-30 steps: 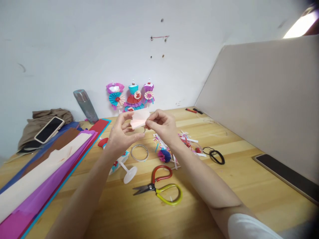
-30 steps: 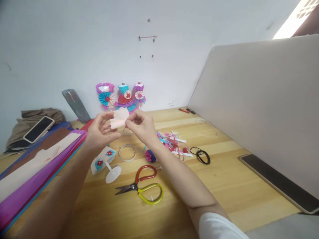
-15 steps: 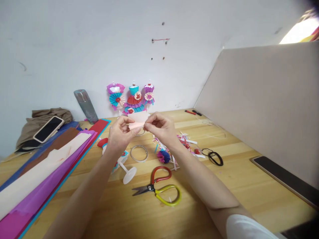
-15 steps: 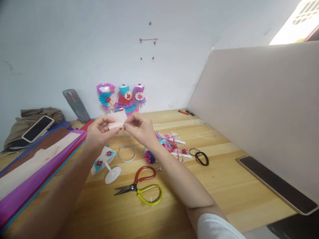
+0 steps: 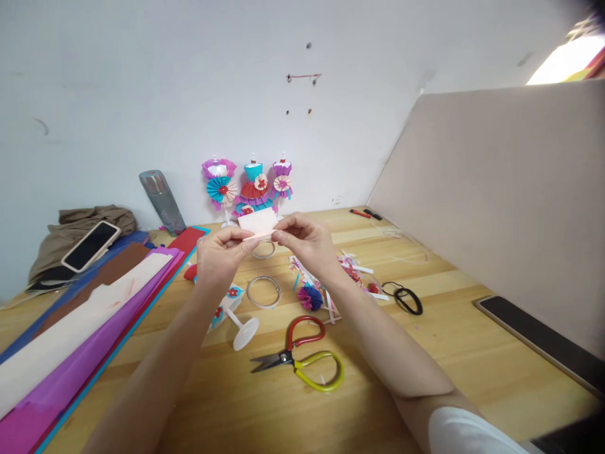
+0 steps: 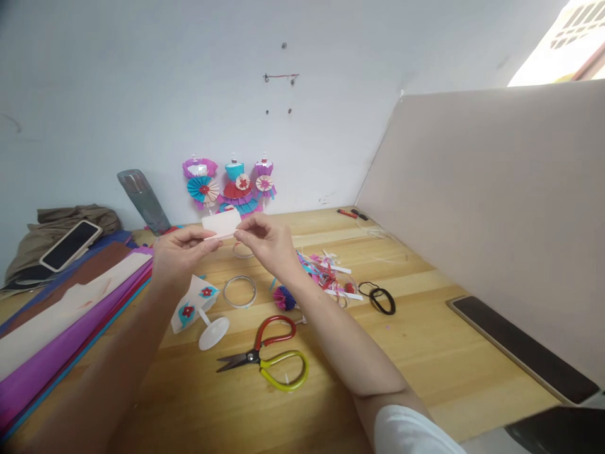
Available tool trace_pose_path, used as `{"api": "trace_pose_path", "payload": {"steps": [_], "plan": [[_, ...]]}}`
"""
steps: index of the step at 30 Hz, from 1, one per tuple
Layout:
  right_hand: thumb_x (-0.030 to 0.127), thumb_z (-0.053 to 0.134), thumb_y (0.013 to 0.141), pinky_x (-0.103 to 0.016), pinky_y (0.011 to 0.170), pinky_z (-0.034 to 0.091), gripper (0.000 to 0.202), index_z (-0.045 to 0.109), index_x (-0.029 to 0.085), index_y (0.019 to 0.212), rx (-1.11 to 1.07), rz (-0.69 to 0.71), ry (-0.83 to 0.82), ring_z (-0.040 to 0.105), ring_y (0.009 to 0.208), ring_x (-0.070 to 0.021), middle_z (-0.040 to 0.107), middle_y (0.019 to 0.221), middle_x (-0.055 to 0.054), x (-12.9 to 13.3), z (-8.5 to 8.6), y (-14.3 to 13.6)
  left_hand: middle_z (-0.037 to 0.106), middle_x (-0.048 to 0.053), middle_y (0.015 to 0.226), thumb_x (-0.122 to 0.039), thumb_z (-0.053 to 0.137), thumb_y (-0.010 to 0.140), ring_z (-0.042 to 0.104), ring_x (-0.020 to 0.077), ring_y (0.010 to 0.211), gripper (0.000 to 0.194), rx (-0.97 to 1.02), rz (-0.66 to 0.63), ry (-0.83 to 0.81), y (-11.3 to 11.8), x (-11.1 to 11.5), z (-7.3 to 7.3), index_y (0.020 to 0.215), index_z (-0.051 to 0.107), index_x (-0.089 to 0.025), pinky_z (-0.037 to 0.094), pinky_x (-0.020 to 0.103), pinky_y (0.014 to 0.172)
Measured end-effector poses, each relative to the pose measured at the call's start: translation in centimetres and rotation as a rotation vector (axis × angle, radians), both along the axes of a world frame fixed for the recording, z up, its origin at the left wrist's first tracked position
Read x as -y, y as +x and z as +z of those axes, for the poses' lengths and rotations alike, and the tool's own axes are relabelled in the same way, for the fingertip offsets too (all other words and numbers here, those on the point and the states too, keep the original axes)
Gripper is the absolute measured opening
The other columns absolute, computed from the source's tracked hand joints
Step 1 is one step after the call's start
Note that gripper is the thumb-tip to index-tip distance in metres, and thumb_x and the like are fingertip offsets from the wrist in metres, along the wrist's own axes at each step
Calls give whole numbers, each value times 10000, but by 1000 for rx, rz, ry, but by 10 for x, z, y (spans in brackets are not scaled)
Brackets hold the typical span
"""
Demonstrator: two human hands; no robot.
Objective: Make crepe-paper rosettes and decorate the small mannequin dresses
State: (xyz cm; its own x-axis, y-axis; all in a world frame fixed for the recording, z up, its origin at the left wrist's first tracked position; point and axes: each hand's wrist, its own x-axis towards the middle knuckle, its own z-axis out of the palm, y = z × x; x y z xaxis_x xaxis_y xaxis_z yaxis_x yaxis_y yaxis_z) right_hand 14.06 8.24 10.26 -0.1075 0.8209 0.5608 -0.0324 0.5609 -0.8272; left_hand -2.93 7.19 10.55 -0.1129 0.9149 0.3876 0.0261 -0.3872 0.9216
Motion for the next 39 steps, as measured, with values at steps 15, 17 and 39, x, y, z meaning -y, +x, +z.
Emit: {"api": "trace_pose_path", "payload": {"steps": [15,17,39], "plan": [[296,745,688,-248,564,449,156,663,165,706,-51,6,-95,588,566,-110,662,600,7,-1,2,1,732,27,712,-281,799,642,668,144,674,142,-27,-30,78,-2,-3,-4,733,768,-177,543,260,679],[291,748,685,-245,560,440,153,667,162,702,-58,7,-100,581,562,-107,661,596,8,0,2,0,728,26,697,-273,799,624,670,146,666,145,-20,-16,71,-2,-2,-3,724,766,-173,540,256,662],[251,753,652,-254,546,451,115,668,173,661,-118,-29,-127,587,538,-113,661,579,12,-1,-3,-4,720,8,638,-238,804,599,653,136,572,117,15,60,86,-2,-3,-2,708,772,-210,567,260,603]]}}
